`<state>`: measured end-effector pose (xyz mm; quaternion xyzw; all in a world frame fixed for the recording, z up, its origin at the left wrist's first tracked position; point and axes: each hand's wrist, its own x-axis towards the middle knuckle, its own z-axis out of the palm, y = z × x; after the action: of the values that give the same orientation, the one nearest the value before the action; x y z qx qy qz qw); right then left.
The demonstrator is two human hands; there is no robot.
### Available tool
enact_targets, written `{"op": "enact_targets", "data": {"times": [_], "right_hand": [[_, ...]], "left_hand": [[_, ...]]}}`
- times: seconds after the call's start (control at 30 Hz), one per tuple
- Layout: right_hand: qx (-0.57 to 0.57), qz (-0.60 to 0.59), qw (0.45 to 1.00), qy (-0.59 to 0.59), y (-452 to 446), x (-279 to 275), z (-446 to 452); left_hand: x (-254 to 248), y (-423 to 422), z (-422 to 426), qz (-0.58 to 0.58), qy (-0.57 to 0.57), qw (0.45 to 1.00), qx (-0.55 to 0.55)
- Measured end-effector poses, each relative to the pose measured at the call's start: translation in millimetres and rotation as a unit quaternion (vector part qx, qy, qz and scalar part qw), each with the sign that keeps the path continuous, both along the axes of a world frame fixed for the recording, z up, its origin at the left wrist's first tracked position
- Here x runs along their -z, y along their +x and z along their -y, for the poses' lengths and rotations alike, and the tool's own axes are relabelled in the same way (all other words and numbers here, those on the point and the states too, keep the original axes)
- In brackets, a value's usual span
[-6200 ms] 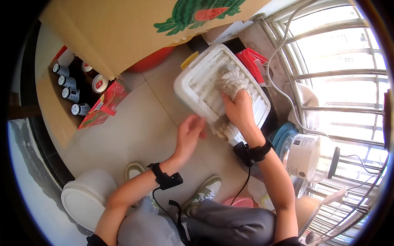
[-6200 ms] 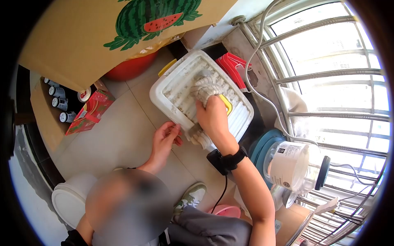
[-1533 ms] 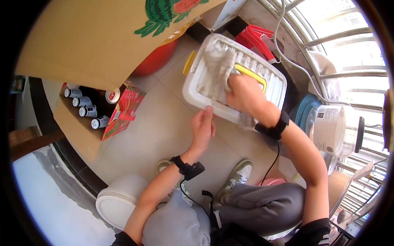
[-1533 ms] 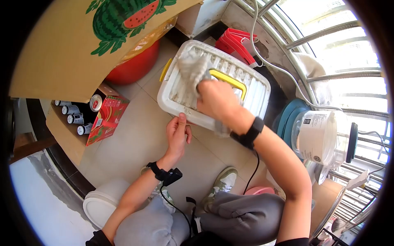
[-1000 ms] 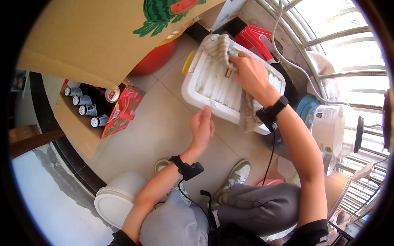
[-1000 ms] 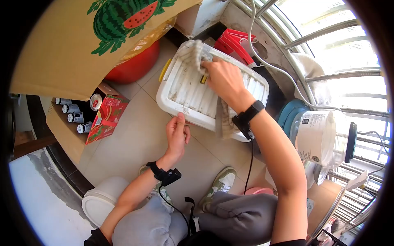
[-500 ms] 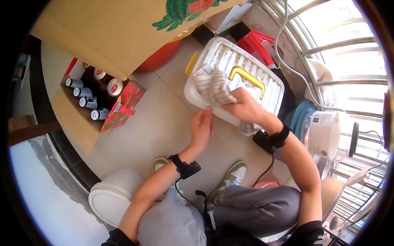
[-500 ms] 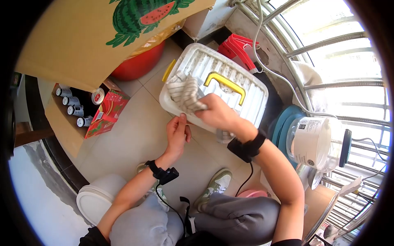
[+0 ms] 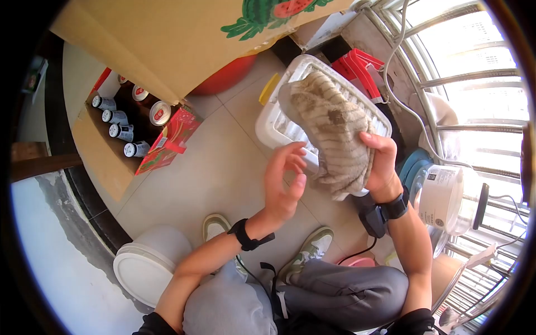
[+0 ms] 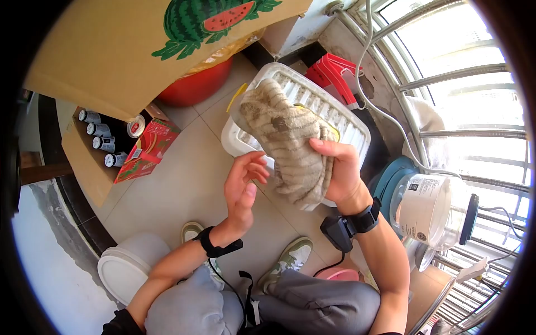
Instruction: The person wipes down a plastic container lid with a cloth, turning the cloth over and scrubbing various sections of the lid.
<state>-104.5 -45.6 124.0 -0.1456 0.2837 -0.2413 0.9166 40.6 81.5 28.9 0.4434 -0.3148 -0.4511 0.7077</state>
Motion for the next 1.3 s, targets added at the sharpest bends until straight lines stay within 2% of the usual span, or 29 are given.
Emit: {"op": "enact_targets", "data": {"times": [0.07,0.1,0.2,0.3,0.4,0.43,0.47,0.5,0.6,0.63,0.67,0.73,0.77,0.83,0.9,0.93,1.0,1.03,1.13,1.2,1.3], "right_hand": [[0.016,0.037,0.999,-0.006,1.3,1.0,-8.7],[0.018,0.011,1.0,-0.021,0.6,0.5,-12.7],[0.005,-0.055,0.996,-0.065,-0.3,-3.3,-16.5],[-0.012,-0.138,0.985,-0.105,6.9,-18.2,-15.7],[0.03,-0.188,0.971,-0.141,6.0,-14.5,-15.6],[0.054,-0.165,0.973,-0.15,1.6,-15.8,-9.1],[0.086,-0.197,0.963,-0.163,-0.9,-25.9,-0.3],[0.125,-0.26,0.922,-0.259,-11.2,-32.7,12.8],[0.265,-0.379,0.81,-0.361,-29.0,-91.7,32.4],[0.3,-0.412,0.756,-0.41,-28.6,-106.6,32.9],[0.32,-0.45,0.666,-0.501,-23.3,-112.6,29.6],[0.348,-0.488,0.551,-0.581,-3.8,-110.4,23.0],[0.335,-0.502,0.511,-0.611,4.3,-104.1,22.7],[0.237,-0.548,0.462,-0.655,16.2,-71.5,28.0],[0.129,-0.583,0.441,-0.67,25.9,-27.1,36.1],[0.13,-0.559,0.471,-0.67,30.3,2.8,41.2],[0.055,-0.498,0.579,-0.643,40.5,41.7,44.7],[-0.029,-0.55,0.589,-0.591,38.6,46.7,38.4],[-0.129,-0.532,0.486,-0.681,39.1,48.3,18.7],[-0.202,-0.483,0.433,-0.734,38.4,45.6,6.1],[-0.169,-0.462,0.345,-0.799,37.5,52.8,0.9]], "left_hand": [[-8.2,1.2,5.9,-0.021,-0.023,0.999,0.024],[-11.7,2.1,7.3,-0.032,-0.034,0.998,0.035],[-21.3,15.5,4.8,-0.187,0.025,0.962,0.197],[-33.3,13.7,8.0,-0.201,0.037,0.972,0.117],[-35.0,20.8,12.3,-0.133,0.083,0.985,0.069],[-31.1,21.0,14.0,-0.101,0.073,0.992,0.026],[-23.4,20.0,15.6,-0.069,0.063,0.995,-0.018],[-15.5,19.3,16.0,-0.037,0.055,0.996,-0.06],[1.1,23.9,14.2,0.022,0.08,0.99,-0.117],[3.6,23.2,13.3,0.039,0.1,0.985,-0.135],[5.6,21.1,13.0,0.05,0.117,0.982,-0.142],[8.7,16.1,15.4,0.073,0.147,0.974,-0.156],[10.9,14.2,16.1,0.062,0.153,0.973,-0.161],[14.4,11.7,16.4,0.043,0.165,0.971,-0.17],[14.2,10.6,16.5,-0.008,0.181,0.969,-0.17],[14.1,10.6,16.2,-0.033,0.189,0.967,-0.171],[24.4,5.6,15.3,-0.105,0.218,0.959,-0.147],[30.2,4.8,14.8,-0.14,0.232,0.953,-0.136],[40.1,6.8,11.5,-0.234,0.202,0.95,-0.05],[37.5,7.0,13.7,-0.232,0.185,0.954,-0.048],[39.8,6.5,17.7,-0.228,0.178,0.956,-0.046]]}}
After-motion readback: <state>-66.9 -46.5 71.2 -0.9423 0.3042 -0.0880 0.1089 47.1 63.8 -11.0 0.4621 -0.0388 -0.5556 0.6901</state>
